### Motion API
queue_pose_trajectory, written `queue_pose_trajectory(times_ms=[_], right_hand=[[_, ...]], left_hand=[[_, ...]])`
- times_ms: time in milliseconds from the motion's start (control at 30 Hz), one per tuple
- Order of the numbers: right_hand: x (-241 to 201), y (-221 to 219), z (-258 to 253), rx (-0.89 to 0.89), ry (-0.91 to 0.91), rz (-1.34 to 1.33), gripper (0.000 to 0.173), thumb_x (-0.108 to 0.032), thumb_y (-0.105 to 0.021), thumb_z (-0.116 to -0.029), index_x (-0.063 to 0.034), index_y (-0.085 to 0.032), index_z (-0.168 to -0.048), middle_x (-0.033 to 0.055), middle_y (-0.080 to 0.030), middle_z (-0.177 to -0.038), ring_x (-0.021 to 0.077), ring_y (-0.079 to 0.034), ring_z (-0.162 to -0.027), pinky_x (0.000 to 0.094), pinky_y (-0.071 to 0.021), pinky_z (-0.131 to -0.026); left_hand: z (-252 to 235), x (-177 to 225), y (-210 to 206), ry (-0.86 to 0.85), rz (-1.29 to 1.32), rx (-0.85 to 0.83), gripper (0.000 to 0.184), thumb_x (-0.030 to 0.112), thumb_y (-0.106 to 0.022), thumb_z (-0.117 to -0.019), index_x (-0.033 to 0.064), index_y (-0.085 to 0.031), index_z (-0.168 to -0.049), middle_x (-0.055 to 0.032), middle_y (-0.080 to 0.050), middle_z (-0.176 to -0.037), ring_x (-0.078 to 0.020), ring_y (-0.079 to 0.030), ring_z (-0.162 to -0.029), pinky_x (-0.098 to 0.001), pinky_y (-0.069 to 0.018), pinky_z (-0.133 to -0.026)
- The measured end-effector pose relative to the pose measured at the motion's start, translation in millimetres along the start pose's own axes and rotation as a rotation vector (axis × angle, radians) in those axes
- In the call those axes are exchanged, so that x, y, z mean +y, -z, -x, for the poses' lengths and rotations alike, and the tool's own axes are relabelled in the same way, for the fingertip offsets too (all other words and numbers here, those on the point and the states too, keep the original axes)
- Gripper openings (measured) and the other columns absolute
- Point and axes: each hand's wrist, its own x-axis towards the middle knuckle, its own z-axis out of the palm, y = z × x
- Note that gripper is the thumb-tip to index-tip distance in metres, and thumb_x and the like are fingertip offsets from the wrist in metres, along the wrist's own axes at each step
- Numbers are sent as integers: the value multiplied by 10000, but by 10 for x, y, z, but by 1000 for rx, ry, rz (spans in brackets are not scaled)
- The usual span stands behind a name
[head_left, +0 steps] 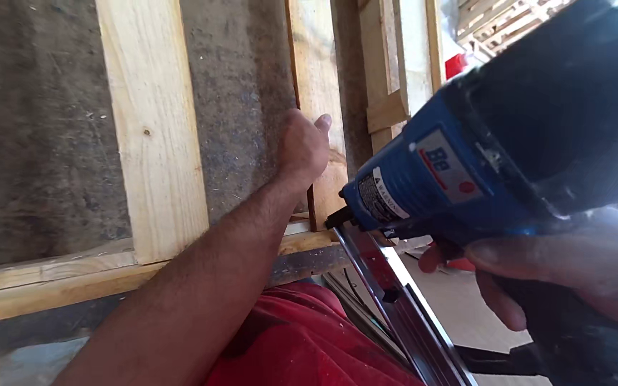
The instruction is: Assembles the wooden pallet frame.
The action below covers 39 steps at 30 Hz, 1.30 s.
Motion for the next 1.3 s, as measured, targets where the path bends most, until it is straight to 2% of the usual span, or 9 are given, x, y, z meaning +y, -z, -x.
queue_pose_trajectory(times_ms=[133,300,400,467,567,733,900,1000,1300], right_hand=[[-19,-136,-13,85,-30,-27,147,-65,-530,-937,-88,-675,-947,101,-685,-764,156,-608,-471,258,-555,-450],[-49,-488,101,114,41,-122,230,13,-446,-886,-70,-614,-1018,66,-736,-827,117,-656,-531,218,-554,-495],[-79,-868,192,96,164,-136,176,-14,-492,-877,-125,-629,-879,-15,-724,-747,51,-664,-572,175,-547,-528],[-101,-1034,191,-8,244,-216,154,-91,-583,-930,-162,-718,-940,0,-752,-832,69,-688,-623,207,-587,-573],[-266,-1307,110,-57,284,-228,144,-130,-658,-926,-144,-725,-1052,80,-746,-871,128,-685,-597,273,-613,-557],[-535,-1728,20,-3,205,-192,182,-188,-670,-932,-126,-709,-1099,185,-728,-931,222,-671,-530,345,-614,-491],[-677,-1895,-24,32,96,-176,192,-251,-643,-956,-142,-707,-1101,196,-721,-969,233,-662,-529,355,-612,-504],[-690,-1849,-44,24,131,-160,165,-240,-639,-948,-140,-709,-1058,170,-703,-897,203,-637,-498,344,-600,-476],[-730,-1923,-149,-94,210,-107,178,-244,-679,-959,-142,-704,-1102,175,-724,-938,214,-664,-519,351,-613,-480]], left_hand=[[127,61,346,-28,49,-3,522,397,-534,-1058,-3,-483,-1391,-192,-678,-1171,-315,-681,-1093,-535,-554,-939],[436,-49,1655,-353,-70,313,520,409,-564,-1028,44,-555,-1397,-145,-631,-1339,-220,-641,-1202,-437,-530,-1020],[285,-373,2169,-147,-153,353,697,488,-612,-985,24,-448,-1478,-202,-581,-1382,-316,-596,-1258,-542,-495,-1044],[141,-644,2161,22,-80,217,803,577,-660,-940,-6,-439,-1446,-219,-641,-1248,-348,-663,-1126,-595,-545,-950],[40,-900,2054,61,80,65,703,559,-717,-913,-12,-562,-1292,-185,-695,-1104,-303,-709,-1016,-561,-584,-898],[-27,-1004,2076,10,71,-5,692,545,-729,-908,0,-545,-1293,-182,-684,-1109,-309,-696,-1039,-563,-568,-912],[5,-938,2145,12,8,-35,727,545,-728,-911,-10,-512,-1328,-204,-664,-1147,-338,-666,-1089,-575,-532,-940],[15,-912,2174,16,-13,-42,732,543,-717,-922,-23,-505,-1334,-210,-664,-1158,-346,-663,-1107,-575,-529,-956],[4,-957,2180,-6,36,-60,713,530,-714,-928,-23,-513,-1330,-200,-674,-1142,-326,-679,-1085,-561,-550,-942]])
